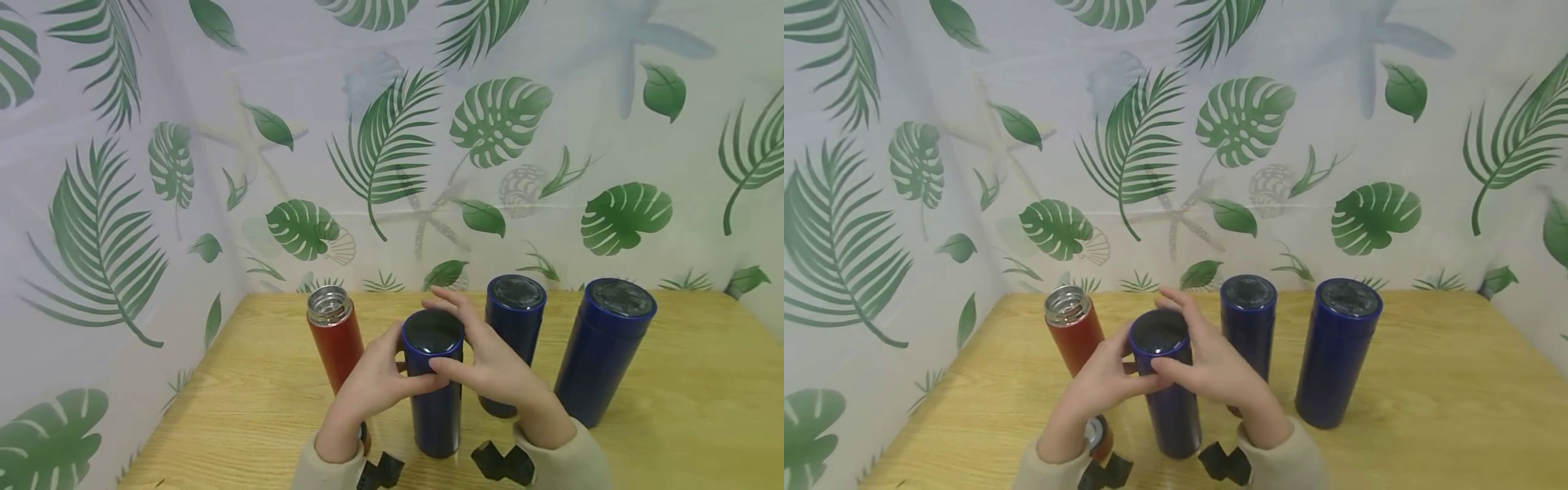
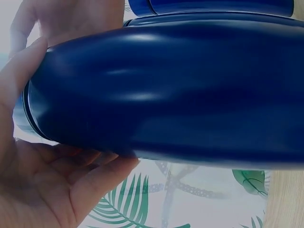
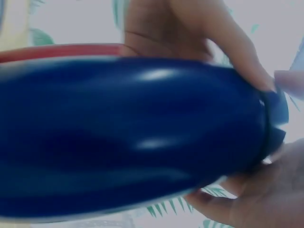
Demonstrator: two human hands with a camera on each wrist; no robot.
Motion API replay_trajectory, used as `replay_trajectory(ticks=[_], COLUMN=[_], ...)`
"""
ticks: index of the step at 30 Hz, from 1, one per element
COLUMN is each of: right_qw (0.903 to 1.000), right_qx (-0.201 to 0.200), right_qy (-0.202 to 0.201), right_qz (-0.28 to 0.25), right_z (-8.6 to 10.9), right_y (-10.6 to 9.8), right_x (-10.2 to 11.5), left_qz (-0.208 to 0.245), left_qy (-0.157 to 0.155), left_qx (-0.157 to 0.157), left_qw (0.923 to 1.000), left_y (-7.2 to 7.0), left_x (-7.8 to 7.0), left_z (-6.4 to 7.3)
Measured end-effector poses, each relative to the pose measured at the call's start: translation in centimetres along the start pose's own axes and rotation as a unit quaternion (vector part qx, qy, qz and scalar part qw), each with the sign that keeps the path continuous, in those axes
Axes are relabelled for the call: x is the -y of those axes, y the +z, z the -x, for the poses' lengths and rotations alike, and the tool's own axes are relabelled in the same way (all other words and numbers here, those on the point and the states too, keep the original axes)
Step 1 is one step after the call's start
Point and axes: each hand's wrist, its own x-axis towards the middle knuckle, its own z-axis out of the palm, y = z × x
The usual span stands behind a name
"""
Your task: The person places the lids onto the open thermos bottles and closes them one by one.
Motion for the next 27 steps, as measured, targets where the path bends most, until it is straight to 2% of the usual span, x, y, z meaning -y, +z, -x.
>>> replay_trajectory(ticks=[3,8,13,16,21,24,27], right_qw=[0.9998,0.9947,0.989,0.9915,0.9986,0.9993,0.9985], right_qx=[0.001,-0.046,-0.073,-0.056,0.0,0.016,0.005], right_qy=[0.002,0.029,0.065,0.055,0.026,0.033,0.054], right_qz=[0.02,0.088,0.112,0.104,0.046,0.01,0.003], right_z=[0.0,-0.1,-0.3,-0.2,0.1,0.1,0.1], right_y=[-0.4,0.1,0.8,0.6,-0.2,-0.5,-0.5], right_x=[0.1,0.2,0.3,0.1,-0.1,-0.1,0.0], left_qz=[0.005,-0.005,-0.017,-0.011,-0.004,0.0,-0.003], left_qy=[-0.008,-0.01,0.0,0.0,-0.006,-0.007,-0.009], left_qx=[0.002,0.0,-0.001,0.002,0.0,0.001,0.0], left_qw=[1.0,0.9999,0.9999,0.9999,1.0,1.0,1.0], left_y=[0.1,0.0,0.0,0.1,0.1,0.1,0.1], left_x=[0.0,0.0,0.1,0.1,0.0,-0.1,-0.2], left_z=[0.0,0.1,0.1,0.0,0.0,0.0,0.0])
